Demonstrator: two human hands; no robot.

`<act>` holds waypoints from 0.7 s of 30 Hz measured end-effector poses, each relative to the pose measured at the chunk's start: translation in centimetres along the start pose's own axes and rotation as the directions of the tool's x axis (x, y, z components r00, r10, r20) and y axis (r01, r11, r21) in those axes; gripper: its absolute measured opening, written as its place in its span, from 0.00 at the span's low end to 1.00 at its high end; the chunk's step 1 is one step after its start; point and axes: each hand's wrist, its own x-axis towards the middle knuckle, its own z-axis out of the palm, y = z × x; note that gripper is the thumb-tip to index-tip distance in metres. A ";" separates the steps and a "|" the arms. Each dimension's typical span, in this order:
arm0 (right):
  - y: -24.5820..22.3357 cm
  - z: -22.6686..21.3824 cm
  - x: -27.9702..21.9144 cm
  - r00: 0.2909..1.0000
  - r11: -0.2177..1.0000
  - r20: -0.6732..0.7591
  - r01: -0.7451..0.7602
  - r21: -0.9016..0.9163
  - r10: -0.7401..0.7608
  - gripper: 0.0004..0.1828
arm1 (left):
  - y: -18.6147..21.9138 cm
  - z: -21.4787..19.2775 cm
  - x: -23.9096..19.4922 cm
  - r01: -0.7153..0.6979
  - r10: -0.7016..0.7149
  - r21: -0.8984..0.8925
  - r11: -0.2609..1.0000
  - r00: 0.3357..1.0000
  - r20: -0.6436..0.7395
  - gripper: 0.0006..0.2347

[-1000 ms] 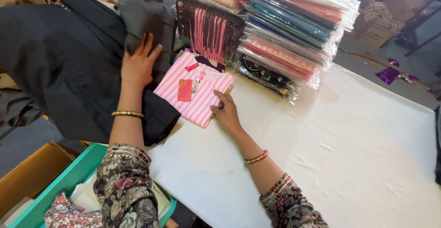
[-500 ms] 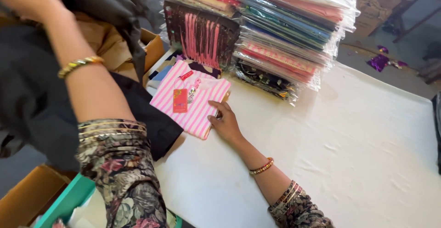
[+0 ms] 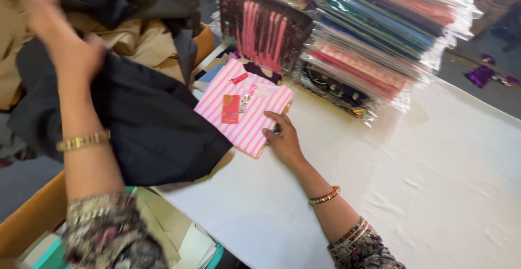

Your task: The person folds a pink and white striped top on a white table, then places it aside. They then fold a black and white striped top and place it on the table. The person also moves a black garment and a patterned cloth during the process.

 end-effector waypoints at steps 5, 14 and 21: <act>0.5 0.1 0.0 0.999 0.997 -0.023 0.042 -0.059 -0.044 0.25 | 11.9 -6.2 -8.7 -0.344 0.256 -0.125 0.931 0.366 0.895 0.60; 2.7 -0.5 -0.2 1.000 1.000 -0.016 0.015 0.018 -0.015 0.26 | 13.5 -1.7 -10.1 -0.750 -0.069 0.189 0.634 0.189 0.980 0.42; 1.0 -0.2 -0.6 1.000 0.998 0.001 -0.009 -0.061 0.009 0.25 | 0.6 -6.7 -0.9 -0.435 0.385 0.089 0.896 0.860 0.335 0.14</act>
